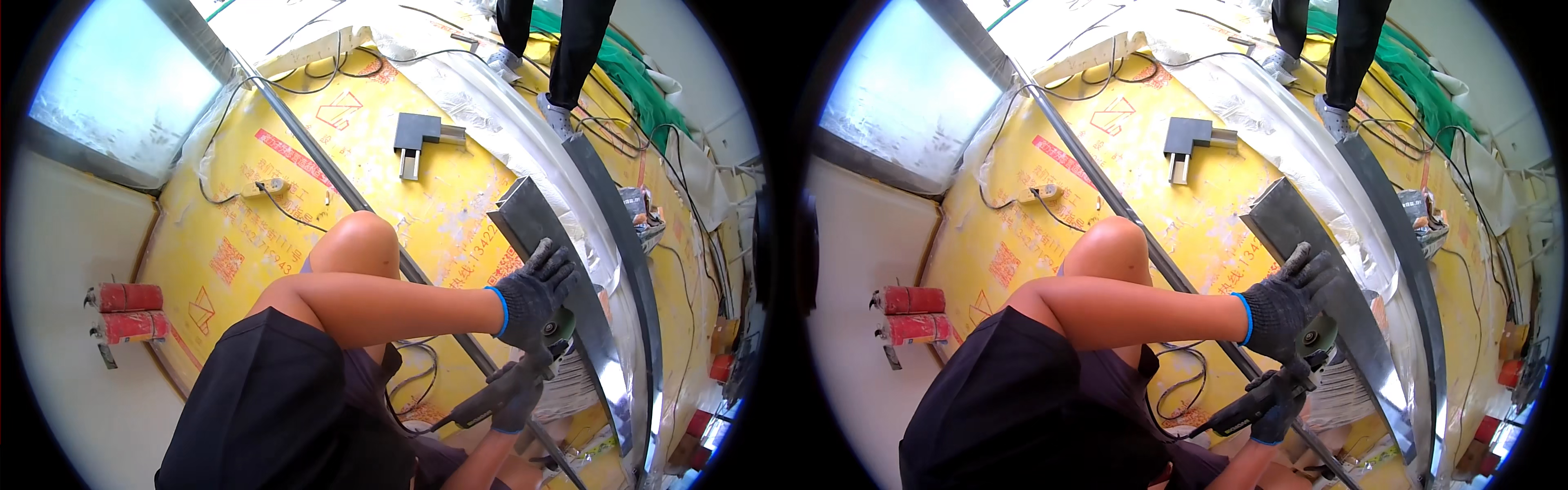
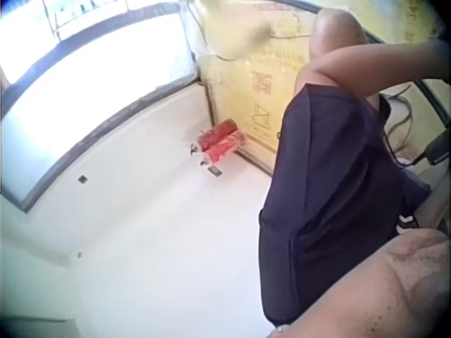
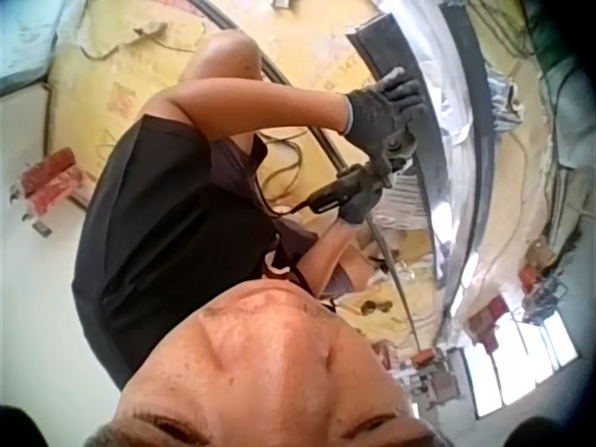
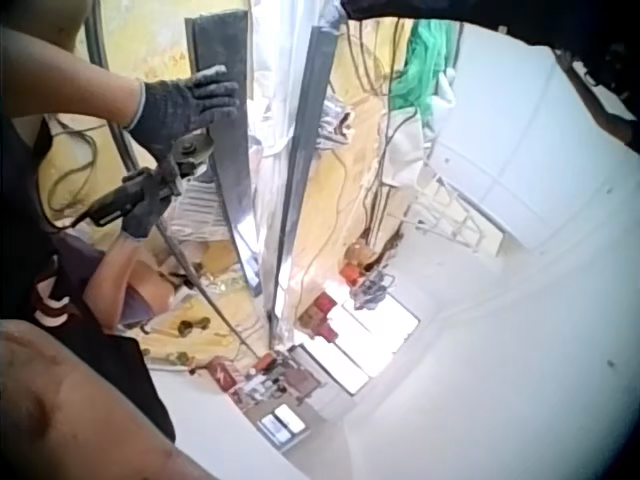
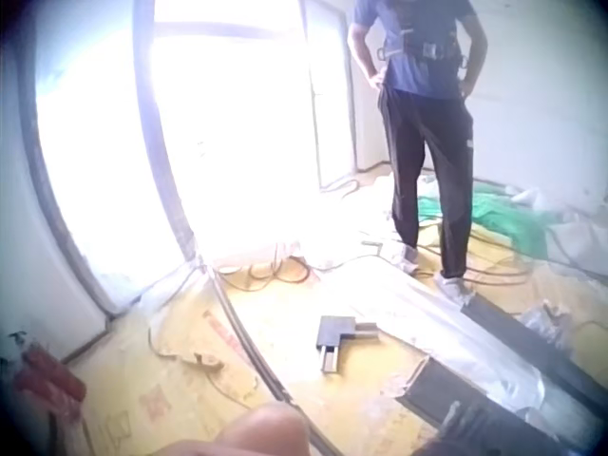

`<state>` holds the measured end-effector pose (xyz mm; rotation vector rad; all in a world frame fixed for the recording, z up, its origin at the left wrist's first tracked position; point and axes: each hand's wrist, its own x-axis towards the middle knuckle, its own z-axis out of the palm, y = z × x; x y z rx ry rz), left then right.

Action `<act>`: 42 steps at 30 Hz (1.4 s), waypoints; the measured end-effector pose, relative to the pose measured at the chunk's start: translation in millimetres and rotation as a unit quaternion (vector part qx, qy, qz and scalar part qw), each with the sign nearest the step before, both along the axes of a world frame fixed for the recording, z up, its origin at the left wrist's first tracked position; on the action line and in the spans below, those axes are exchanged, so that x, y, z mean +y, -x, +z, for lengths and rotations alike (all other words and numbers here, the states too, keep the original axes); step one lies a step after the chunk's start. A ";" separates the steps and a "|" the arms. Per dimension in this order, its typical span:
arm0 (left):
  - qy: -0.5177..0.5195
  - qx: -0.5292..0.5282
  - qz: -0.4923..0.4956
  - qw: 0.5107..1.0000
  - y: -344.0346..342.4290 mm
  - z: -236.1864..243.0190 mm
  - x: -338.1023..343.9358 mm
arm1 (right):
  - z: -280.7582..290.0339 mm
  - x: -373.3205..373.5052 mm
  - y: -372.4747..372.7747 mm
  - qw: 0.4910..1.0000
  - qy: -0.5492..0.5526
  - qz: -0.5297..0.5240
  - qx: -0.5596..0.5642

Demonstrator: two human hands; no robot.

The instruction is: Measuring and cutting metal trim pieces with an angle grinder and installing end caps.

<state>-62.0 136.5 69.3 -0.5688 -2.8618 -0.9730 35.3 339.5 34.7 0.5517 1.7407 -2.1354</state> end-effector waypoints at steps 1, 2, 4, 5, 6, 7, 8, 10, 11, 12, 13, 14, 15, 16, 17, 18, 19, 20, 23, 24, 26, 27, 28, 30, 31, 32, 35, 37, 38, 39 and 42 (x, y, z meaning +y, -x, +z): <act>0.016 0.009 -0.001 1.000 0.6 -2.4 1.0 | -1.4 1.0 -0.4 1.000 -0.009 0.006 0.006; 0.030 0.017 -0.004 0.999 1.1 -5.0 3.5 | -3.9 2.7 -1.3 1.000 -0.019 0.010 0.011; 0.014 0.021 -0.030 0.999 4.5 0.3 9.1 | -12.5 21.6 -2.2 1.000 -0.014 0.019 0.015; 0.008 0.023 -0.044 0.999 5.8 3.4 7.4 | -19.9 30.4 -3.8 0.999 0.002 0.039 0.018; -0.003 0.025 -0.030 0.999 4.9 11.7 4.4 | -35.4 38.5 -6.1 0.999 0.024 0.029 0.000; -0.014 0.024 -0.018 0.999 3.1 14.7 -2.7 | -45.1 41.5 -5.7 0.999 0.046 0.015 -0.019; -0.010 0.024 -0.014 1.000 0.5 6.2 -12.7 | -30.1 18.4 -3.9 0.998 0.058 0.014 0.008; 0.008 0.024 -0.013 1.000 4.4 -4.6 -15.5 | -10.5 -4.1 4.8 0.997 0.066 0.014 0.023; 0.026 0.021 -0.012 0.999 6.3 -3.8 -12.8 | -5.5 -2.2 6.3 0.998 0.066 0.016 0.006; 0.031 0.021 -0.018 0.999 7.3 -3.9 -10.9 | 1.7 -3.2 7.1 0.997 0.077 0.008 -0.003; 0.056 0.018 -0.023 0.998 7.7 -0.3 -9.6 | -3.7 0.7 7.9 0.997 0.075 0.017 0.002; 0.066 0.017 -0.028 0.997 8.0 2.2 -7.6 | -4.3 4.6 6.4 0.997 0.071 0.010 -0.007; 0.080 0.018 -0.026 0.996 7.9 5.7 -11.0 | -1.3 0.3 7.4 0.997 0.073 0.011 -0.016; 0.096 0.013 -0.023 0.995 7.4 7.1 -10.2 | 0.1 0.7 7.0 0.997 0.075 -0.005 -0.016; 0.089 0.016 -0.021 0.996 7.0 8.6 -9.4 | 1.8 1.1 6.9 0.997 0.068 0.002 -0.020; 0.091 0.022 -0.024 0.995 6.9 8.1 -8.1 | 3.1 2.1 6.7 0.998 0.061 0.008 -0.024; 0.093 0.027 -0.027 0.995 7.0 7.7 -6.8 | 4.2 2.8 6.4 0.998 0.064 -0.006 -0.024; 0.096 0.028 -0.041 0.994 7.4 7.9 -5.6 | 5.1 3.5 6.2 0.998 0.063 -0.006 -0.032; 0.109 0.029 -0.040 0.993 6.4 7.0 -6.8 | 4.9 2.1 5.2 0.997 0.061 -0.015 -0.045; 0.116 0.035 -0.035 0.992 6.3 7.0 -7.0 | 5.7 2.3 5.4 0.997 0.066 -0.009 -0.043; 0.128 0.042 -0.037 0.990 6.1 6.5 -6.3 | 3.1 4.1 4.5 0.997 0.068 0.000 -0.044; 0.128 0.046 -0.037 0.990 6.2 5.8 -6.6 | 3.3 4.4 4.7 0.996 0.072 -0.006 -0.044; 0.127 0.050 -0.035 0.990 6.3 5.2 -7.1 | 4.5 4.1 5.1 0.997 0.070 -0.001 -0.042; 0.130 0.055 -0.031 0.990 6.4 6.5 -7.0 | 4.9 3.5 5.6 0.997 0.072 0.005 -0.039; 0.133 0.047 -0.031 0.990 6.2 8.0 -5.9 | 4.8 3.1 5.8 0.997 0.065 0.000 -0.049; 0.135 0.040 -0.029 0.990 5.9 9.3 -5.3 | 5.1 2.6 6.1 0.997 0.057 -0.004 -0.058; 0.128 0.042 -0.033 0.990 6.5 8.1 -7.9 | 8.7 2.0 7.2 0.996 0.072 0.005 -0.046; 0.134 0.037 -0.028 0.990 6.9 9.1 -7.2 | 5.6 2.9 6.6 0.997 0.066 0.012 -0.044; 0.133 0.035 -0.028 0.990 7.2 9.7 -7.3 | 3.6 3.0 6.4 0.997 0.062 0.017 -0.043; 0.131 0.033 -0.029 0.990 7.7 10.0 -7.3 | 3.1 3.0 6.6 0.997 0.060 0.019 -0.041; 0.133 0.026 -0.026 0.990 7.8 10.4 -6.8 | 1.9 2.5 6.4 0.998 0.051 0.017 -0.039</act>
